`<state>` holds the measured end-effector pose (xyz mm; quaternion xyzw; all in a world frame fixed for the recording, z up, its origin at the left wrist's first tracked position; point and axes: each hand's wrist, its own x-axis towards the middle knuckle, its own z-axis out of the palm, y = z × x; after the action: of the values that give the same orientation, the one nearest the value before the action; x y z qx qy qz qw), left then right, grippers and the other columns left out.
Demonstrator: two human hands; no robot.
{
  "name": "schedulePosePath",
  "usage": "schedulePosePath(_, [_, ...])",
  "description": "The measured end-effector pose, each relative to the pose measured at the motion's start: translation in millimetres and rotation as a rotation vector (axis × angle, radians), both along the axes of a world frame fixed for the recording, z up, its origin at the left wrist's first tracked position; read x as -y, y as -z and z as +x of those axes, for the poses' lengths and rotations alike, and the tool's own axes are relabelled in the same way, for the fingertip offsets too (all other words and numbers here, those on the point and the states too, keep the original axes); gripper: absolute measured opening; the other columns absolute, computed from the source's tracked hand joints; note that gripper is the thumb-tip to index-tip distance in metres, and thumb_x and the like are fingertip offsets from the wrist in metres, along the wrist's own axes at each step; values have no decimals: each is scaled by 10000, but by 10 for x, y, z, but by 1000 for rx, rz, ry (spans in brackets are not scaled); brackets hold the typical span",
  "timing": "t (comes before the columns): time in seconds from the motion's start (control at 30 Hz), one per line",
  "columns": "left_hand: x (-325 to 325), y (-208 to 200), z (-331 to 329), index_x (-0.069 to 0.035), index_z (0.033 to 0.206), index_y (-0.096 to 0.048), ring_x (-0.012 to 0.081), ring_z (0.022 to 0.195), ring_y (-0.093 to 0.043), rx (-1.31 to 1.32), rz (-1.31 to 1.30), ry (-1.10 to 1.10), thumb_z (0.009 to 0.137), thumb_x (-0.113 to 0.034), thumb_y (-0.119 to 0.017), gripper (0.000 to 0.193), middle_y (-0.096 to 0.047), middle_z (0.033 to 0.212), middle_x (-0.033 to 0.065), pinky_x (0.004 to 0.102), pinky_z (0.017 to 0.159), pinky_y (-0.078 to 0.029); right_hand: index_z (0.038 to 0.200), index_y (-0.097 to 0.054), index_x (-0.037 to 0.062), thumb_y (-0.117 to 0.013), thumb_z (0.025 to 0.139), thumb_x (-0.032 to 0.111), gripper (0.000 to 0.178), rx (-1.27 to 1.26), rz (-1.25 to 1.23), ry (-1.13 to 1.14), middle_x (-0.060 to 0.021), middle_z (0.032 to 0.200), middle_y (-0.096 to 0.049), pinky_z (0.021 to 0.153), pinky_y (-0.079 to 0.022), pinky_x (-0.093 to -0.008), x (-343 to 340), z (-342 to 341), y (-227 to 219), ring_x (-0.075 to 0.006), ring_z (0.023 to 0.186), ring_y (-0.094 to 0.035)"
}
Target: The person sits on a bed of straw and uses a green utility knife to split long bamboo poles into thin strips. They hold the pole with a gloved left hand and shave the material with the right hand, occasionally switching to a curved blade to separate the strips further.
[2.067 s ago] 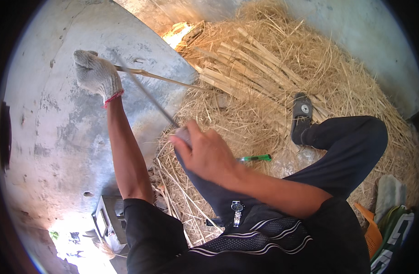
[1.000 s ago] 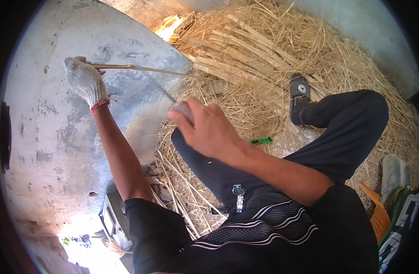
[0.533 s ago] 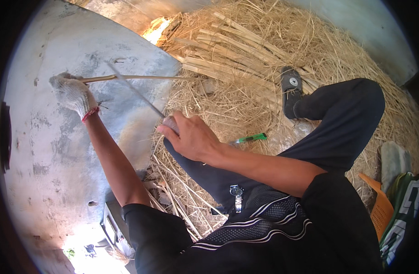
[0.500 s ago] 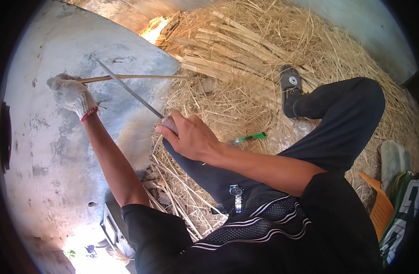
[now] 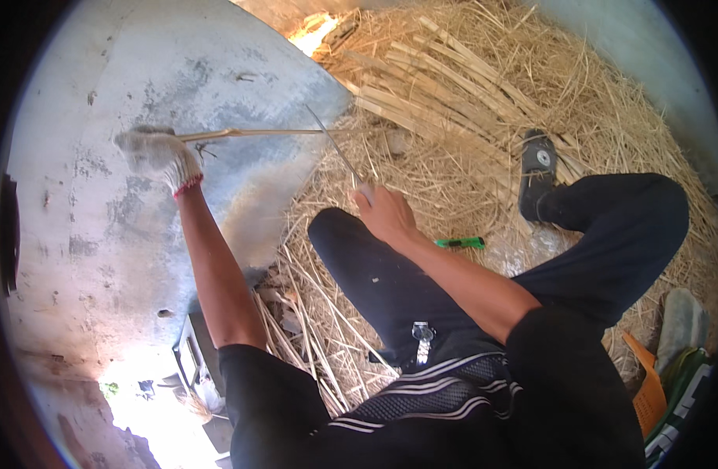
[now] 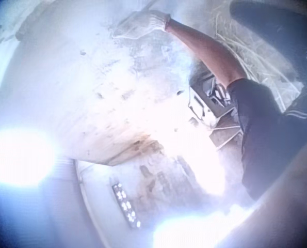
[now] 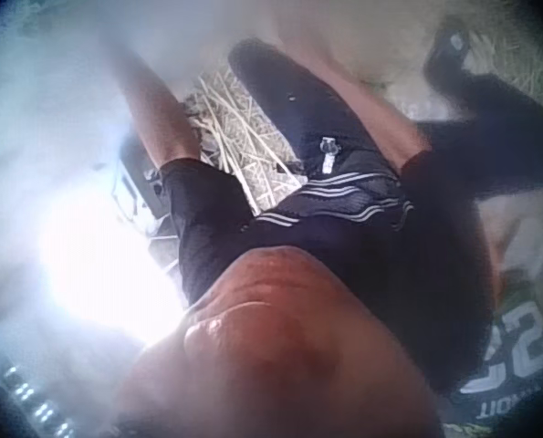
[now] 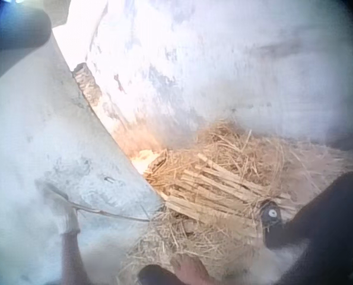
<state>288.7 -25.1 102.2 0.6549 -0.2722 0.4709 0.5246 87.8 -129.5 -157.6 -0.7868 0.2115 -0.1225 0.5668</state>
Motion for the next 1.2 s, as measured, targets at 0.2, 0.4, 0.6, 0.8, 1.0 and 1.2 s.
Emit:
schedulePosePath(0.2, [82,6,-36,-62,855,-441,112,545,-511,-86,-218,322,1048,-283,-416,295,-516,677,31,239,459,-419,877,-617,-50,-521,985,455,525,277,97,-111,-273,817,-663,771,-516,-491,-98,-208,-864,-419,793,-667])
schedulePosePath(0.4, [309,-41,-224,-48,863,-461,107,554,-509,-82,-162,280,1048,-265,-408,290,-520,669,32,254,468,-411,877,-595,-74,-529,983,431,521,409,-3,-132,-271,696,-645,656,-536,-493,-157,-292,-1295,-448,679,-663])
schedulePosePath(0.6, [275,-66,-133,-36,923,-504,116,570,-532,-19,270,-246,1031,-285,-451,277,-565,729,44,280,489,-437,905,-616,-74,-594,964,374,452,324,-73,35,-250,739,-656,691,-518,-485,-72,-117,-962,-446,744,-658])
schedulePosePath(0.8, [126,135,184,-27,1108,-516,135,713,-594,-8,94,31,978,-219,-562,236,-599,967,92,285,534,-483,883,-606,-69,-610,960,360,436,444,9,-99,-226,614,-616,512,-494,-449,-172,-269,-1111,-400,552,-636])
schedulePosePath(1.0, [254,85,40,-13,1023,-496,148,668,-587,99,191,-45,999,-193,-500,181,-596,899,75,246,495,-487,903,-641,-16,-541,993,330,372,13,56,-71,-223,745,-657,719,-506,-483,60,57,-227,-419,765,-669])
schedulePosePath(1.2, [270,20,251,-54,884,-463,118,607,-549,-44,-235,428,1041,-218,-377,242,-561,789,48,231,474,-470,930,-655,-6,-538,993,356,385,118,41,1,-211,746,-659,706,-502,-474,131,106,-215,-381,728,-665])
